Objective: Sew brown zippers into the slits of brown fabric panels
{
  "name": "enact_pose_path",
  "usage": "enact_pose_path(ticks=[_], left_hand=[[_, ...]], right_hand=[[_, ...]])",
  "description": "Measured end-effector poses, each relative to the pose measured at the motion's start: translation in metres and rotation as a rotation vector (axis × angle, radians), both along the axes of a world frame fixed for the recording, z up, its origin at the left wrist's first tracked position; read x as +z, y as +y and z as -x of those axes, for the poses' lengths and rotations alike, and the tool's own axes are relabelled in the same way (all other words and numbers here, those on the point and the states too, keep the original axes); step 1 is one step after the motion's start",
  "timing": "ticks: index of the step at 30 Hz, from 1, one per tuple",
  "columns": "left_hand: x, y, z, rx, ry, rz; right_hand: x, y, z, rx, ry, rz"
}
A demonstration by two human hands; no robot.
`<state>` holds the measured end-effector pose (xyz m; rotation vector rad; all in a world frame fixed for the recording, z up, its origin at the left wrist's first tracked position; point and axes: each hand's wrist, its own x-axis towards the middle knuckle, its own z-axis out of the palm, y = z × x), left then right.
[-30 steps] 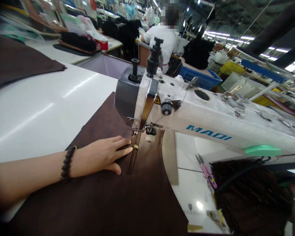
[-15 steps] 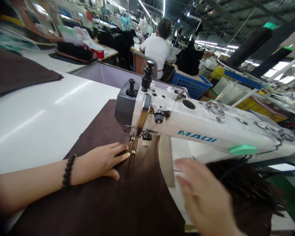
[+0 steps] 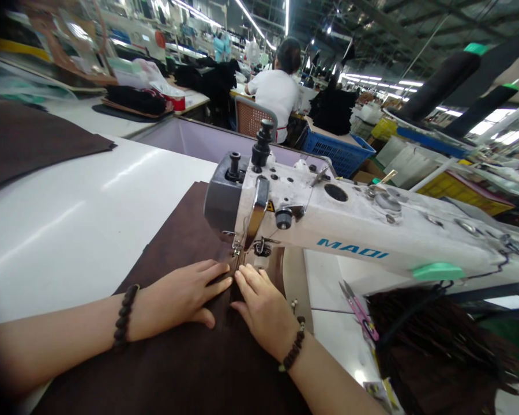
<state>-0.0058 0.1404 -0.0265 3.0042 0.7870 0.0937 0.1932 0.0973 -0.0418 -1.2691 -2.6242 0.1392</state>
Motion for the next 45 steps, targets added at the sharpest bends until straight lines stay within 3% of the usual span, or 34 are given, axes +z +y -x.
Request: enact_pose_path(ticks=[5,11,21,45], left_hand=[[0.001,0.0,0.0,-0.005,-0.004,-0.001],[-0.001,0.001,0.002,-0.009,-0.024,0.009],[-0.001,0.005,0.001,-0.027,-0.044,-0.04],[-0.009,0.006,0.003,-0.045,-0.123,-0.007]], right_hand=[[0.001,0.002,0.001,-0.001,0.014,0.044],[0.011,-0.003,0.008,-0.147,-0.052,0.044],[0.015,0.001,0.005,-0.128,-0.041,0.15],[0.005,-0.001,0.009,-0.175,-0.053,0.027]])
